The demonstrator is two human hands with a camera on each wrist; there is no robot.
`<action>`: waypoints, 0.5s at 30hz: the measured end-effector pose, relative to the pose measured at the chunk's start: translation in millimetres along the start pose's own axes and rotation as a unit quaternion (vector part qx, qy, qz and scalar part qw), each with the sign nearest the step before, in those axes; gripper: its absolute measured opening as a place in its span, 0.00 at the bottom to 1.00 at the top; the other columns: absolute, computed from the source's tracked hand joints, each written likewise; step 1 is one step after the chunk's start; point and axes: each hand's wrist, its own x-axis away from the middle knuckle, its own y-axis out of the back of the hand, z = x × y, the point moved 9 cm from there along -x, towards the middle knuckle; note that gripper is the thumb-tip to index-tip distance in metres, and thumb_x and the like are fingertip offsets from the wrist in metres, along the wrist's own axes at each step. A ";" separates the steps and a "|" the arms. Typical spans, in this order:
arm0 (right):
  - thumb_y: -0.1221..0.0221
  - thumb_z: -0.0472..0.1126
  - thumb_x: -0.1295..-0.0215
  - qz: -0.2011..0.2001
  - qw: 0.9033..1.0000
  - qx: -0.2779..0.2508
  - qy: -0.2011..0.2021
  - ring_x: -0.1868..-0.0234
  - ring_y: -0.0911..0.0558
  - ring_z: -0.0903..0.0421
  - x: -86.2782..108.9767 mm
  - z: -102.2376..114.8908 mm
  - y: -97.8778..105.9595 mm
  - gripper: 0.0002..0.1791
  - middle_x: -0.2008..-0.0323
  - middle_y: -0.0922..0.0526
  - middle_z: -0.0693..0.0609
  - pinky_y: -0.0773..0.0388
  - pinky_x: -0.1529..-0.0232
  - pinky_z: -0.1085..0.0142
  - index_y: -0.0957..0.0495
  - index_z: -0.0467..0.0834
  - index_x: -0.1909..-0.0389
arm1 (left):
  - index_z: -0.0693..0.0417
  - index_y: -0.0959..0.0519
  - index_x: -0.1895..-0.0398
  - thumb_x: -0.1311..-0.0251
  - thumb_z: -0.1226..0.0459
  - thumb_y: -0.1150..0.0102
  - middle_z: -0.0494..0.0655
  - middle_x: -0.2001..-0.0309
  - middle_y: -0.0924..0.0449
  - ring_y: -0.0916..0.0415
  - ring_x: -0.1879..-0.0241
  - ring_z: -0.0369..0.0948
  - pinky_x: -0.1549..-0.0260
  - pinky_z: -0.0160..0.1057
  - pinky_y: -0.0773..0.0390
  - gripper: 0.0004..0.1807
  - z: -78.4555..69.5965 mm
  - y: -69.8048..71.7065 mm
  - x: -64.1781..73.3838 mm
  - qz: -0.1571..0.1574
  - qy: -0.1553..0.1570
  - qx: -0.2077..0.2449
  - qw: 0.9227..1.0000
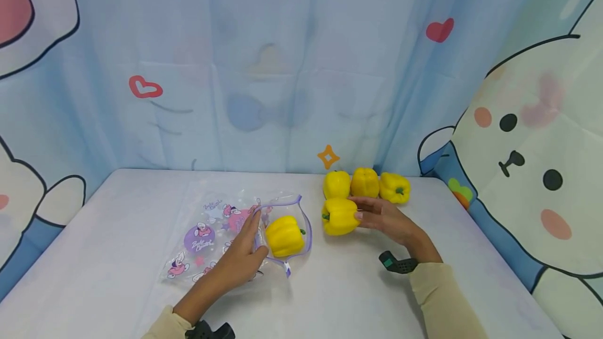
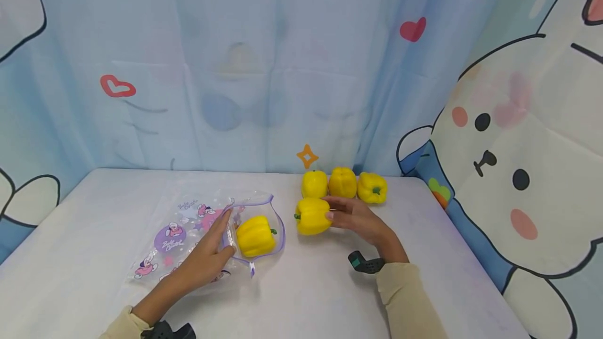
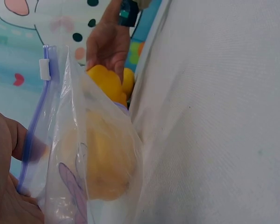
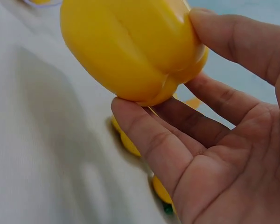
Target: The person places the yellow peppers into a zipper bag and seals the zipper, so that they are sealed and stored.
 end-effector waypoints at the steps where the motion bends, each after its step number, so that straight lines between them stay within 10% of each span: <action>1: 0.41 0.44 0.32 0.004 1.000 0.002 0.004 0.40 0.27 0.43 0.3 2.6 -1.8 0.35 0.33 0.35 0.36 0.25 0.43 0.57 0.41 0.34 0.29 | 0.53 0.59 0.22 0.36 0.64 0.51 0.49 0.22 0.67 0.62 0.25 0.50 0.33 0.54 0.51 0.43 0.0 0.0 -0.1 0.000 -0.001 -0.001 1.000; 15: 0.42 0.45 0.33 0.045 0.998 0.041 0.035 0.42 0.25 0.45 2.4 31.0 -28.6 0.30 0.38 0.27 0.40 0.23 0.48 0.57 0.34 0.37 0.33 | 0.55 0.59 0.22 0.37 0.65 0.52 0.51 0.22 0.67 0.63 0.25 0.50 0.33 0.54 0.52 0.43 -4.6 -0.2 0.7 -0.001 -0.003 -0.004 1.000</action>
